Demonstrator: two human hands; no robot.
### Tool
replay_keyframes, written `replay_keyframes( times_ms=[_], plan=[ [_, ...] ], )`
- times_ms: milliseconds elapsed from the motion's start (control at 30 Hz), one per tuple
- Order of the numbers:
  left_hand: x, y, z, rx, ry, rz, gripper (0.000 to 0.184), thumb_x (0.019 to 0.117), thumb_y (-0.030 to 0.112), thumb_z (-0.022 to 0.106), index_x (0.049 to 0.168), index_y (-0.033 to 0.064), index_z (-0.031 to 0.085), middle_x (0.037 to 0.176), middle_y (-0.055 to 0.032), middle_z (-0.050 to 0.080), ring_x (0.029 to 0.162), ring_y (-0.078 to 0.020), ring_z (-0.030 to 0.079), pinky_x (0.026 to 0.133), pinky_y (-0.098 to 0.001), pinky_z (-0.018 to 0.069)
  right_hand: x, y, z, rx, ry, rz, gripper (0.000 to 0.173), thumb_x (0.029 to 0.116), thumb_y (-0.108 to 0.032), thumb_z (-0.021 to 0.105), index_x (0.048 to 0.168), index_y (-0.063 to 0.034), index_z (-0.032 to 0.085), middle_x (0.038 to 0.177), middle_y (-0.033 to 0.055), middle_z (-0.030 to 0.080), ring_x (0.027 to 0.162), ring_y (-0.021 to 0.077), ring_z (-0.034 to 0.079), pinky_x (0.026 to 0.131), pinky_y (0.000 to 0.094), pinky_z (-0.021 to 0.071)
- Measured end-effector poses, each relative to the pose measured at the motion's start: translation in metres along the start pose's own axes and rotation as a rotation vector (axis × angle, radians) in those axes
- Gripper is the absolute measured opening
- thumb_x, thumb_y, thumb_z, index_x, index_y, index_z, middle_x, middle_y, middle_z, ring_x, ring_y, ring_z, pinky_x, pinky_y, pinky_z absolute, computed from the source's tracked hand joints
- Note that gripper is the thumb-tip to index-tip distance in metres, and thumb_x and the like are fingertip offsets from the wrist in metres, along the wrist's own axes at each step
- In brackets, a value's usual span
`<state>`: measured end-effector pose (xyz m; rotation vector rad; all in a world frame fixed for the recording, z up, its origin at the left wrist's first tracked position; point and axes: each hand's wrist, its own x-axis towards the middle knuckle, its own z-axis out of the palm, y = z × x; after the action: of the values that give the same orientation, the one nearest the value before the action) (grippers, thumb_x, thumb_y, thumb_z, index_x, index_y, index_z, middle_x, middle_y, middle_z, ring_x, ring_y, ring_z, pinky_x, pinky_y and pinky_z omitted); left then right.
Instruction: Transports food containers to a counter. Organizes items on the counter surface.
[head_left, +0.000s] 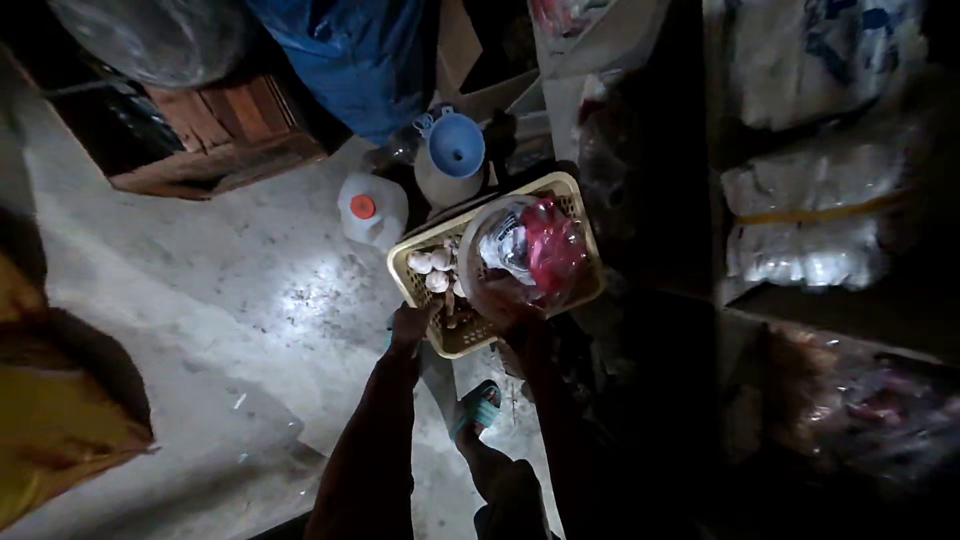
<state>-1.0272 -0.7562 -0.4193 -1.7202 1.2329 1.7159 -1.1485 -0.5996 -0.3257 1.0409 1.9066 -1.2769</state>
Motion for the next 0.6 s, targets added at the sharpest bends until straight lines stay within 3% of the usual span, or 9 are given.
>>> replay_keyframes(
  times_ms=[133, 333, 500, 600],
  plan=[
    [-0.023, 0.011, 0.0, 0.082, -0.032, -0.016, 0.043, 0.0935, 0.027, 0.075, 0.121, -0.0037, 0.061, 0.104, -0.017, 0.066, 0.086, -0.0227, 0.064, 0.075, -0.041, 0.0555, -0.008, -0.019, -0.018, -0.113, -0.052, -0.001, 0.029, 0.1068, -0.019, 0.056, 0.124, 0.0041, 0.059, 0.09, 0.0159, 0.064, 0.064, 0.0215, 0.065, 0.057, 0.0376, 0.0602],
    [-0.077, 0.022, -0.006, -0.054, -0.032, 0.154, 0.021, 0.0906, 0.007, 0.072, 0.106, -0.0042, 0.064, 0.085, -0.0073, 0.067, 0.072, -0.0123, 0.064, 0.066, -0.032, 0.0563, -0.019, -0.027, -0.047, -0.25, -0.069, -0.059, 0.042, 0.1091, -0.029, 0.051, 0.136, 0.0025, 0.054, 0.12, 0.0222, 0.064, 0.096, 0.0278, 0.068, 0.077, 0.0439, 0.0602],
    [-0.115, 0.016, -0.028, -0.045, -0.032, 0.238, 0.013, 0.1001, 0.009, 0.062, 0.095, -0.003, 0.064, 0.072, -0.0023, 0.064, 0.061, -0.0081, 0.061, 0.058, -0.0279, 0.0548, -0.086, -0.022, -0.104, -0.261, -0.01, -0.205, 0.037, 0.1017, -0.009, 0.06, 0.133, 0.0109, 0.054, 0.108, 0.0212, 0.066, 0.089, 0.021, 0.067, 0.079, 0.0365, 0.059],
    [-0.153, 0.024, -0.057, 0.07, -0.023, 0.287, 0.013, 0.0981, 0.007, 0.063, 0.091, -0.0034, 0.064, 0.072, -0.0022, 0.063, 0.063, -0.0078, 0.061, 0.06, -0.028, 0.055, -0.146, -0.015, -0.146, -0.127, 0.026, -0.259, 0.028, 0.0938, 0.002, 0.063, 0.12, 0.0111, 0.056, 0.093, 0.0107, 0.066, 0.078, 0.0099, 0.065, 0.071, 0.0275, 0.0583]
  ],
)
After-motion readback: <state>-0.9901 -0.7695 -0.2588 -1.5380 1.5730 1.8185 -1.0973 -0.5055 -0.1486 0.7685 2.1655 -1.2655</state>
